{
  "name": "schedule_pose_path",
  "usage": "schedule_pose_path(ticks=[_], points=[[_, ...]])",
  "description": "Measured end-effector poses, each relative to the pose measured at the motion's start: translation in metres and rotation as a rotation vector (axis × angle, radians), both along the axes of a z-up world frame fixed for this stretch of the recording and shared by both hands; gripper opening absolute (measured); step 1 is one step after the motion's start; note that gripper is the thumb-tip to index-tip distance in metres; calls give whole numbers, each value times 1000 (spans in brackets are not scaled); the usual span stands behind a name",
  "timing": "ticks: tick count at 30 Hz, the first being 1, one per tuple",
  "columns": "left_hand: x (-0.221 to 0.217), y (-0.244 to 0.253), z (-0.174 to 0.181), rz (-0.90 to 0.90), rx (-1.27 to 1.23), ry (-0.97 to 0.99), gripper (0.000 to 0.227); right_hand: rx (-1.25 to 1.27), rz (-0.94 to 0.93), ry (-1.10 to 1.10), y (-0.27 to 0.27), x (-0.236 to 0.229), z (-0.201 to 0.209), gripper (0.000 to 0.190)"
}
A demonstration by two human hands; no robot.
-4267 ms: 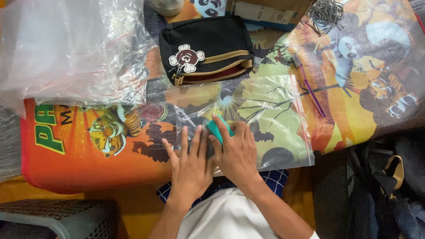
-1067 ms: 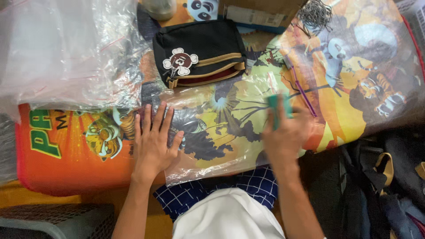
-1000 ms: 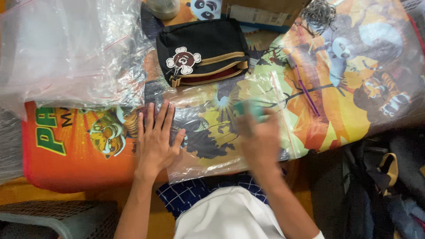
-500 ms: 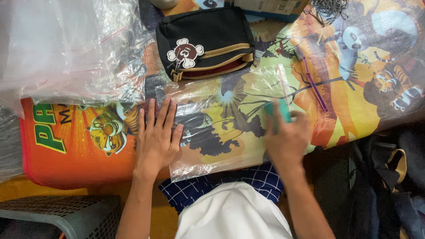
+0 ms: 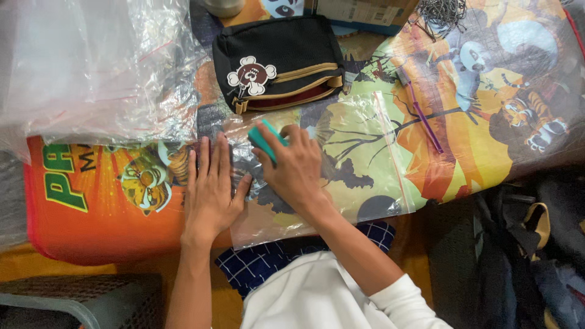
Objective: The person places a black pouch into a clear plastic bag, seals it by hand, and then places a small label into a separate smaller plastic bag and seals it.
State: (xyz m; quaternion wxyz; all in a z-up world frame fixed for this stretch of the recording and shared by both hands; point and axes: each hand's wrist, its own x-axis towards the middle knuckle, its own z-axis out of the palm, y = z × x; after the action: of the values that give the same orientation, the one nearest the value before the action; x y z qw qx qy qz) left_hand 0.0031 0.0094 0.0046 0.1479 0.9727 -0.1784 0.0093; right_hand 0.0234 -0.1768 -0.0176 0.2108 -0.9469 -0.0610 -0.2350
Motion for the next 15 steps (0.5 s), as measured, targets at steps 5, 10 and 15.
schedule_pose_path(ticks=[5, 10, 15], points=[[1, 0, -2, 2, 11, 9, 79, -65, -94, -1, -26, 12, -7, 44], [0, -1, -2, 11, -8, 3, 78, -175, -322, -92, -130, 12, -12, 42], [1, -1, -4, 1, -8, -28, 78, -252, -492, -99, -183, 8, -13, 49]])
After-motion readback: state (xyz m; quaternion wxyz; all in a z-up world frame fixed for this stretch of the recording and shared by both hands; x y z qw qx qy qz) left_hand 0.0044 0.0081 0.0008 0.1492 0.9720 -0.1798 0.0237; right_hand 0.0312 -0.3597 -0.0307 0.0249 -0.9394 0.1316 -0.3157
